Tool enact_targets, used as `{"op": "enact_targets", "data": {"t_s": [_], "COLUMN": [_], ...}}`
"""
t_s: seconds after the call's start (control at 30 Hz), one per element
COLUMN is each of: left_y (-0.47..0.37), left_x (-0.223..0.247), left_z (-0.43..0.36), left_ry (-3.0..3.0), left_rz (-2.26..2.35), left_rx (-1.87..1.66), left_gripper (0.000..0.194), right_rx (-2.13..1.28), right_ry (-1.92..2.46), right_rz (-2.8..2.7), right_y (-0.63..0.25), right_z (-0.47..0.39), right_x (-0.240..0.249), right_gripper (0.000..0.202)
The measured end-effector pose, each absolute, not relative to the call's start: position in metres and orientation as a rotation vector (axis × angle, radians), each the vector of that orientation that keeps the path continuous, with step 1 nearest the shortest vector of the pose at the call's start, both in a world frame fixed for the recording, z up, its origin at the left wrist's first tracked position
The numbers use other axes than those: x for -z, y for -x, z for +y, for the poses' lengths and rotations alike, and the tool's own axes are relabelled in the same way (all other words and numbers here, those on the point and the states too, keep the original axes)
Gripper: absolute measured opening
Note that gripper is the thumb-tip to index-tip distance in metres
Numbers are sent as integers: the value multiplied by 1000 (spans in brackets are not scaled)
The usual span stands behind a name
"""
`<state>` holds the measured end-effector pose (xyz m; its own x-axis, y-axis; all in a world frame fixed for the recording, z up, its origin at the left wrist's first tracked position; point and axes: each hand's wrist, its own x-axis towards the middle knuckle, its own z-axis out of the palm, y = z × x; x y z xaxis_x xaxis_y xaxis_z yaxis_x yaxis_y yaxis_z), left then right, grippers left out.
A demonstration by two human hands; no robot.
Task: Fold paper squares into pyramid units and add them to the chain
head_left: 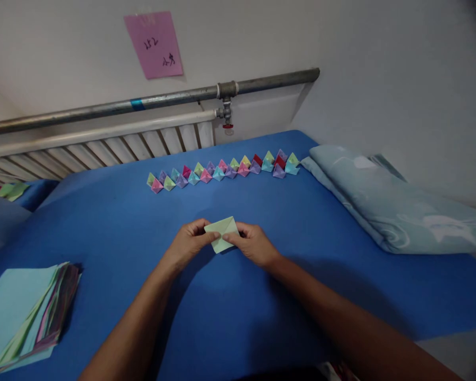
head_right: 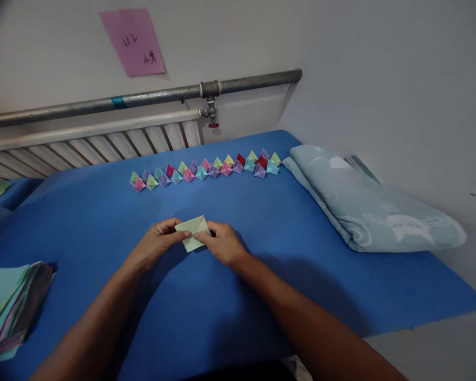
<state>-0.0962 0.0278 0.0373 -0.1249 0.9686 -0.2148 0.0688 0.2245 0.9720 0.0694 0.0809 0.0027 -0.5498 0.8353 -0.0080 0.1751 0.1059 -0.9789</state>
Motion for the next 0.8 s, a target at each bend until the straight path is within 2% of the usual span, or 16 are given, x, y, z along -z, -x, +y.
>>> {"op": "enact_targets", "data": {"t_s": [0.17, 0.27, 0.37, 0.5, 0.63, 0.8], "left_y": [102, 105, 107, 105, 104, 108], "left_x": [-37, -30, -18, -5, 0, 0], "left_z": [28, 27, 21, 3, -13, -19], "left_ry": [-1691, -2200, -2569, -2774, -2720, -2609], "left_rz": [1594, 1668, 1740, 1763, 1724, 1711], "left_rx": [-1150, -1139, -1016, -727, -615, -652], "left_gripper": [8, 12, 16, 20, 16, 18], "right_rx": [-522, -186, -64, 20, -107, -260], "right_ry": [704, 605, 535, 416, 412, 531], "right_rz": [-2292, -2420, -2517, -2620, -2707, -2716], "right_y": [-76, -78, -78, -80, -87, -95], "right_z": [90, 96, 95, 83, 72, 69], "right_x": [-8, -9, -5, 1, 3, 5], "right_gripper": [19, 20, 24, 27, 18, 19]}}
